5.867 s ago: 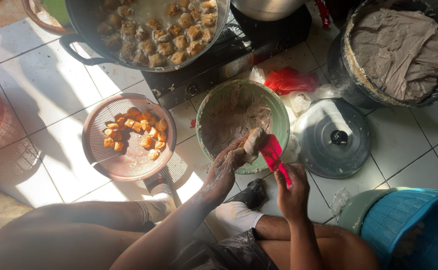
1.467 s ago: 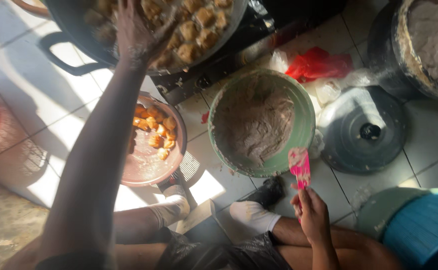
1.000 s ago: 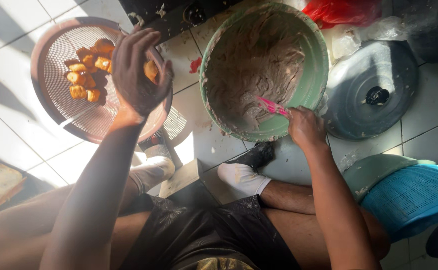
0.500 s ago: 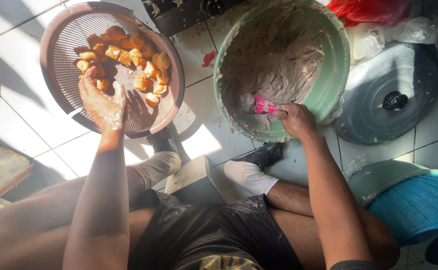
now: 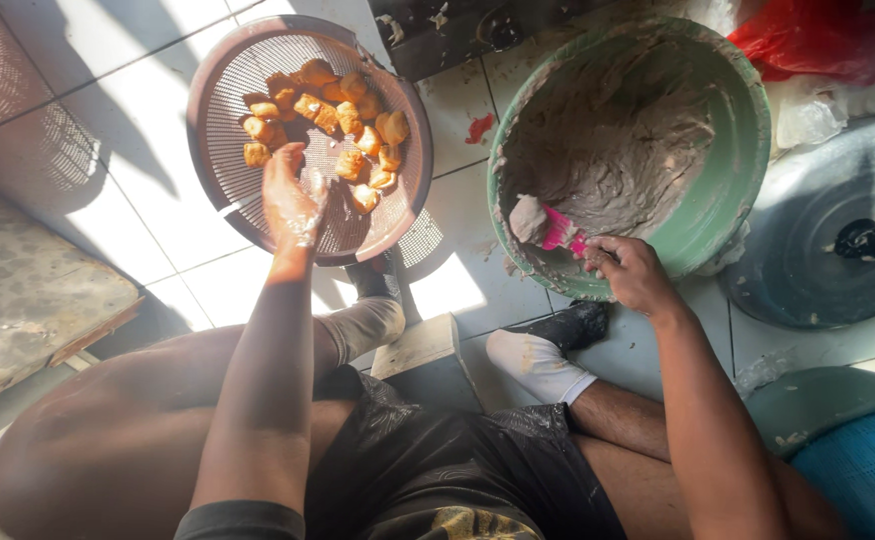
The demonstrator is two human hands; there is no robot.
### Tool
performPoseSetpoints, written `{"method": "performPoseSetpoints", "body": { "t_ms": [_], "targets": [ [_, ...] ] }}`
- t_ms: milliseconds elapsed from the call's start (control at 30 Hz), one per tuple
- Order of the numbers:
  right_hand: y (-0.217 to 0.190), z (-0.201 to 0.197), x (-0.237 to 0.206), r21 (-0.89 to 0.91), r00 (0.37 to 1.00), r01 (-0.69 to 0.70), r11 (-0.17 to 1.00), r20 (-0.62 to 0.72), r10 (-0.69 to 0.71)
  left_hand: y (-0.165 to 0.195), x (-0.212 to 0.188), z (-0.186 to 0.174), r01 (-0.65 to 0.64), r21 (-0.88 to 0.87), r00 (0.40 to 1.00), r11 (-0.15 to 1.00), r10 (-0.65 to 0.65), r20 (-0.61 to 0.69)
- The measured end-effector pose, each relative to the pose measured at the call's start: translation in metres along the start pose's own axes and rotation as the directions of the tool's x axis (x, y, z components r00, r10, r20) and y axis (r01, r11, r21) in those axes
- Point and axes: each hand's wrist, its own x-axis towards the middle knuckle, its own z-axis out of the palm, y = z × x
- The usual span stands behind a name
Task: The person sits on the floor and scoops batter from a large green bowl using a pink plastic spatula, spreads the batter onto fried tofu pieces taken from a strainer basket, and drops the coated pieces into a pot of boiling liquid on a portable stove, repeating the cycle one piece at a time.
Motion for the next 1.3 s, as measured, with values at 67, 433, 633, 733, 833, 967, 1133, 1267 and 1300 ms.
{"method": "performPoseSetpoints", "body": {
  "t_ms": [67, 433, 633, 733, 833, 967, 1133, 1267, 1300],
  "targets": [
    [0.001, 0.0, -0.011, 0.146, 1.0, -0.01, 0.989, 0.004, 0.009, 0.005, 0.002, 0.009, -0.058, 0.006, 0.997, 0.998, 0.057, 0.046],
    [0.008, 0.01, -0.108, 0.653, 0.977, 0.108, 0.749, -0.21, 0.042, 0.046, -0.027, 0.035, -0.061, -0.176, 0.988, 0.983, 0.034, -0.15],
    [0.0, 0.044, -0.161, 0.693, 0.916, 0.302, 0.654, -0.4, 0.001, 0.169, -0.116, 0.068, -0.217, -0.585, 0.962, 0.781, 0.273, 0.007],
    [0.002, 0.055, -0.167, 0.492, 0.857, 0.377, 0.785, -0.508, -0.093, 0.226, -0.208, 0.074, 0.058, -0.766, 0.828, 0.64, 0.398, 0.395],
    [0.01, 0.052, -0.178, 0.615, 0.864, 0.345, 0.709, -0.504, 0.016, 0.243, -0.253, 0.071, -0.149, -0.751, 0.773, 0.644, 0.549, 0.317],
    [0.019, 0.044, -0.191, 0.737, 0.875, 0.342, 0.583, -0.476, 0.089, 0.238, -0.267, 0.074, 0.192, -0.706, 0.684, 0.682, 0.422, 0.594],
    [0.018, 0.043, -0.195, 0.693, 0.872, 0.363, 0.623, -0.489, 0.036, 0.229, -0.271, 0.085, 0.644, -0.617, 0.532, 0.453, 0.315, 0.786],
    [0.014, 0.035, -0.206, 0.645, 0.849, 0.36, 0.674, -0.526, 0.05, 0.24, -0.248, 0.094, 0.662, -0.649, 0.66, 0.375, 0.118, 0.742],
    [0.013, 0.032, -0.211, 0.651, 0.849, 0.355, 0.671, -0.525, 0.061, 0.247, -0.241, 0.094, 0.646, -0.688, 0.706, 0.33, 0.084, 0.703]
  ]
}}
